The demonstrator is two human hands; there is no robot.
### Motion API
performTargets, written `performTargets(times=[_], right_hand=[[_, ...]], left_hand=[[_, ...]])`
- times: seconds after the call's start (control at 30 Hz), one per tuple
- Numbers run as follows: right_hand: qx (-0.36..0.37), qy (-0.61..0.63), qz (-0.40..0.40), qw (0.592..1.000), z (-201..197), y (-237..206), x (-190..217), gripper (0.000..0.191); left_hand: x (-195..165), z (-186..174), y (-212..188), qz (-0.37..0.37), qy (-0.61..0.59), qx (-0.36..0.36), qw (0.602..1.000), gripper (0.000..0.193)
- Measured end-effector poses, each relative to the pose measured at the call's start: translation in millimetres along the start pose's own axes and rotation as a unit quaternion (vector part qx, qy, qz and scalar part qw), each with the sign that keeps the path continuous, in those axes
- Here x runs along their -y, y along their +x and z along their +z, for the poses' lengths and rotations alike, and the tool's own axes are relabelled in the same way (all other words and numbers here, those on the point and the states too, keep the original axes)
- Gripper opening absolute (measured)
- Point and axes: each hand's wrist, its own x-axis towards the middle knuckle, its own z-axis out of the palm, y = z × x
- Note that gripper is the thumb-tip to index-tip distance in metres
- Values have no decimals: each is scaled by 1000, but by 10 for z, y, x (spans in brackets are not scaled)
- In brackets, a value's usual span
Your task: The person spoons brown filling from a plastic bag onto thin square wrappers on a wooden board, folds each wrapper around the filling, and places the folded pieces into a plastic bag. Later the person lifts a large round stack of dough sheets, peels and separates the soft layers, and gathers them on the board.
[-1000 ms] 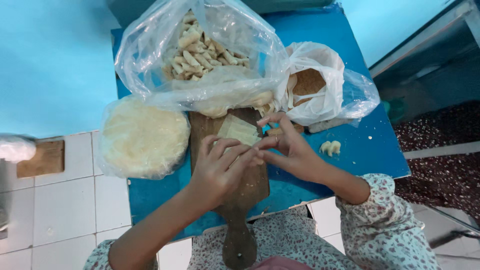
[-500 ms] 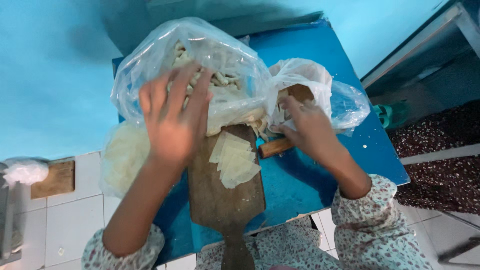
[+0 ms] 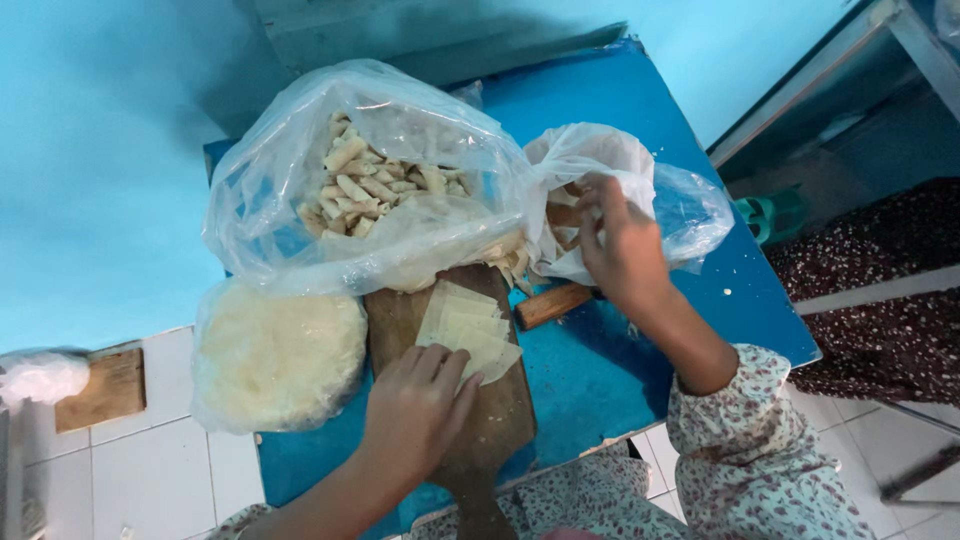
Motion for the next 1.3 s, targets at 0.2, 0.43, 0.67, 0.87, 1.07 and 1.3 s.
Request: performTargets(times=[0.2, 0.43, 0.67, 0.87, 1.07, 1.3], right_hand=[[-30, 5, -2, 1000, -10, 60, -32, 40], [-23, -30, -42, 998, 37, 68, -101, 51], [-22, 26, -1, 999, 43, 73, -146, 54], [-62, 17, 45, 997, -27, 113, -213, 51], [-83, 65, 59, 993, -168, 156, -288, 51], [-30, 292, 143, 945, -367, 32, -228, 51]], left_hand=[[19, -20, 28, -5, 4, -5, 1000, 22], [43, -55, 36, -6, -2, -15, 1000, 22], [84, -25, 54, -16, 5, -14, 1000, 20], [102, -5, 62, -16, 19, -7, 1000, 19], [85, -23, 62, -42, 29, 7, 999, 19], [-16, 9, -31, -120, 62, 84, 987, 37]])
